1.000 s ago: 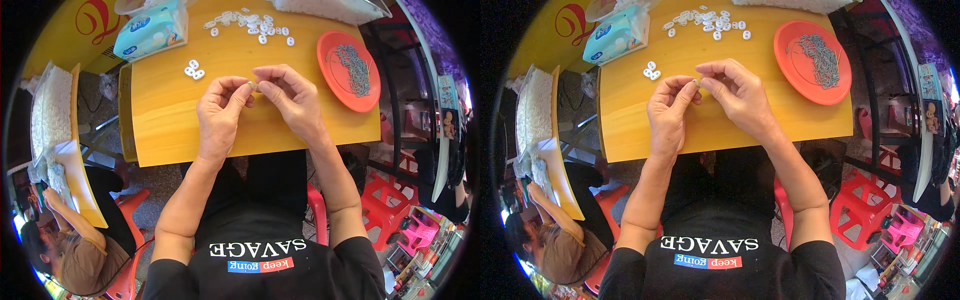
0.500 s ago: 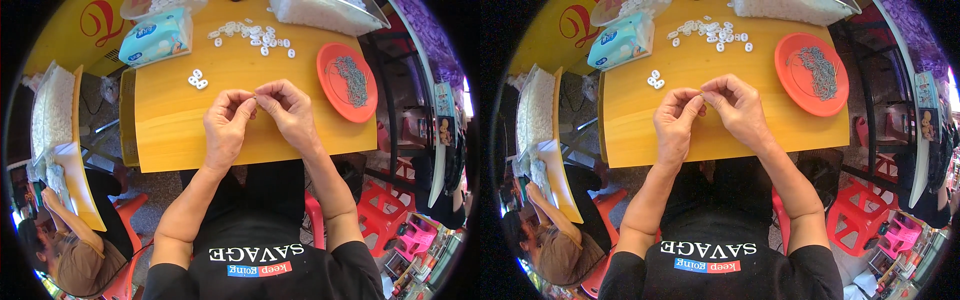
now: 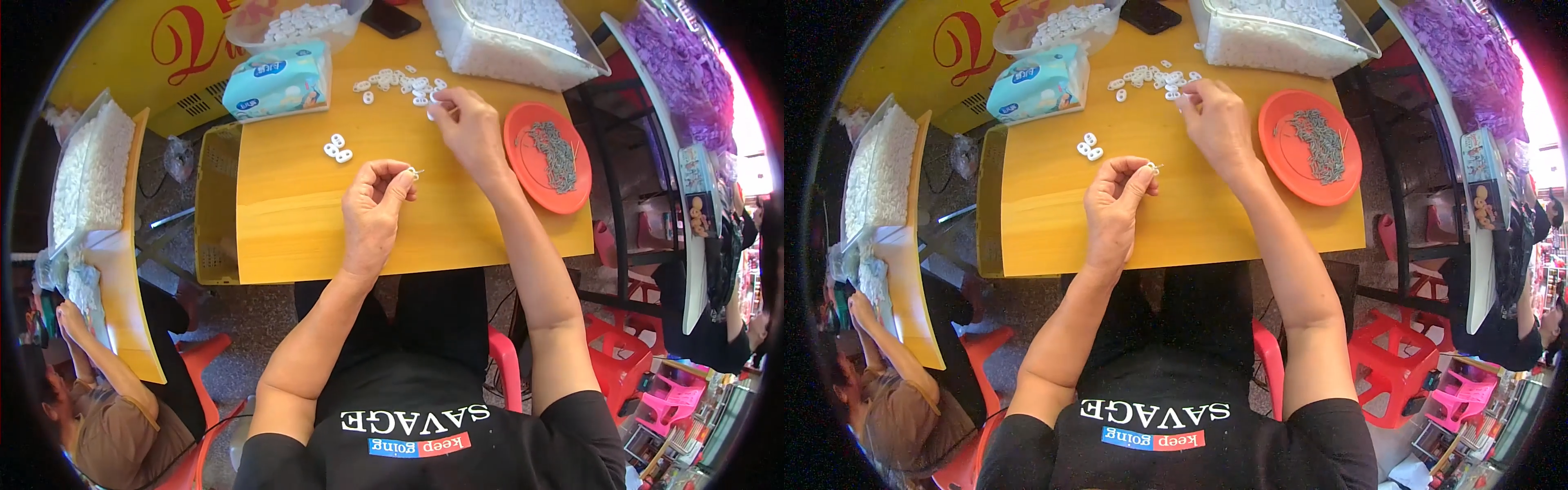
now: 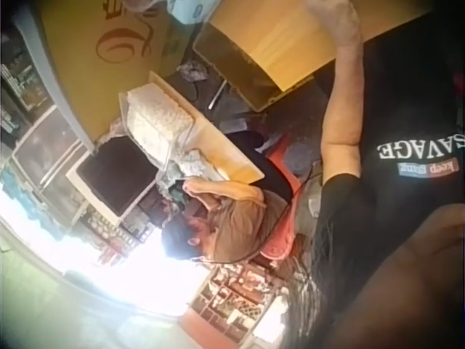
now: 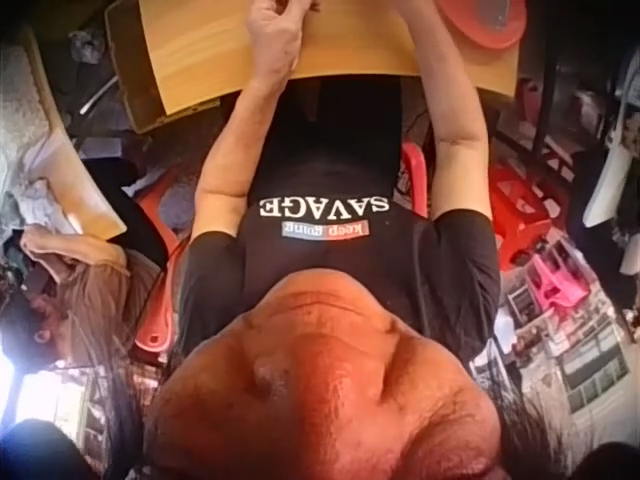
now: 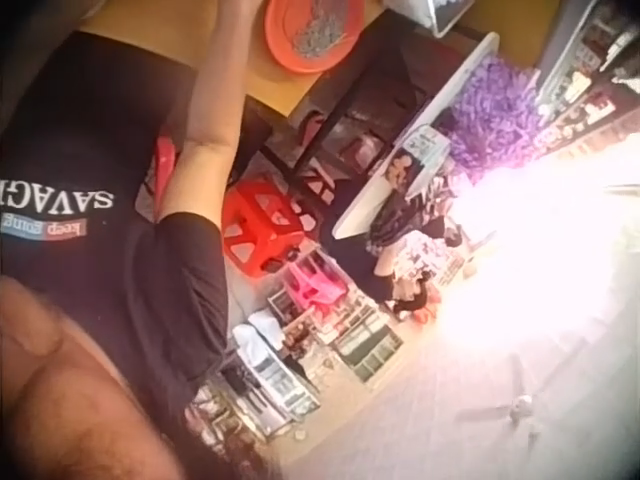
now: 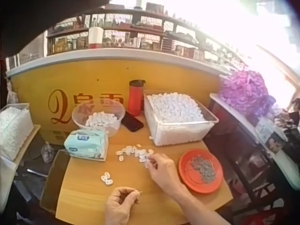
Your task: Assembling small white plastic components by inserting metal pins or links into them by hand.
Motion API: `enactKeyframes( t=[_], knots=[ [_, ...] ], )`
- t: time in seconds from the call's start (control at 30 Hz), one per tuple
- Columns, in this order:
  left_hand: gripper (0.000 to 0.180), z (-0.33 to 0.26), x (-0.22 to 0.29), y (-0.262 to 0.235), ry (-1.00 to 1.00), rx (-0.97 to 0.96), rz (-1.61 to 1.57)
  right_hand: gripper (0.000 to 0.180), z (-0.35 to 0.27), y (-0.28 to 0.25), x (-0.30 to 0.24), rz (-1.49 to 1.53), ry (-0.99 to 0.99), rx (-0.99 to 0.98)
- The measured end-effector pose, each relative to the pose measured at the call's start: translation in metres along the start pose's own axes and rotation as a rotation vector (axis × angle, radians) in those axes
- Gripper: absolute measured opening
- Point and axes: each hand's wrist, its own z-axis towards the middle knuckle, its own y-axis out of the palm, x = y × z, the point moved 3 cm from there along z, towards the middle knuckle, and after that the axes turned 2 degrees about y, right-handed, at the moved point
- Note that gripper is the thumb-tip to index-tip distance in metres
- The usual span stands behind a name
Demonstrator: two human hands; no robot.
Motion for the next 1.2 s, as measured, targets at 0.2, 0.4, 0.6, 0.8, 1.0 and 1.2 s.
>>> enactKeyframes(
  t=[0.2,0.4,0.6,0.8,1.0,1.2],
  knots=[
    [0.009,0.000,0.000,0.000,0.020,-0.005,-0.030,0.011,0.000,0.008,0.001,-0.269,0.029,-0.151],
    [0.009,0.000,0.002,-0.002,0.013,0.004,-0.020,0.012,-0.006,-0.006,-0.017,-0.368,-0.023,-0.215],
    [0.010,0.001,0.001,0.001,0.008,-0.015,-0.012,0.013,0.011,-0.006,-0.008,-0.338,-0.170,-0.398],
    [0.011,0.001,0.000,-0.001,-0.002,-0.024,-0.021,0.015,0.002,-0.004,-0.007,-0.285,-0.253,-0.305],
    [0.009,0.001,0.003,-0.001,0.007,0.005,-0.064,0.021,-0.033,-0.019,-0.006,0.462,0.453,-0.360],
    [0.010,0.002,0.004,0.000,-0.039,0.008,-0.113,0.025,-0.065,-0.025,-0.022,0.974,0.565,-0.286]
  ],
)
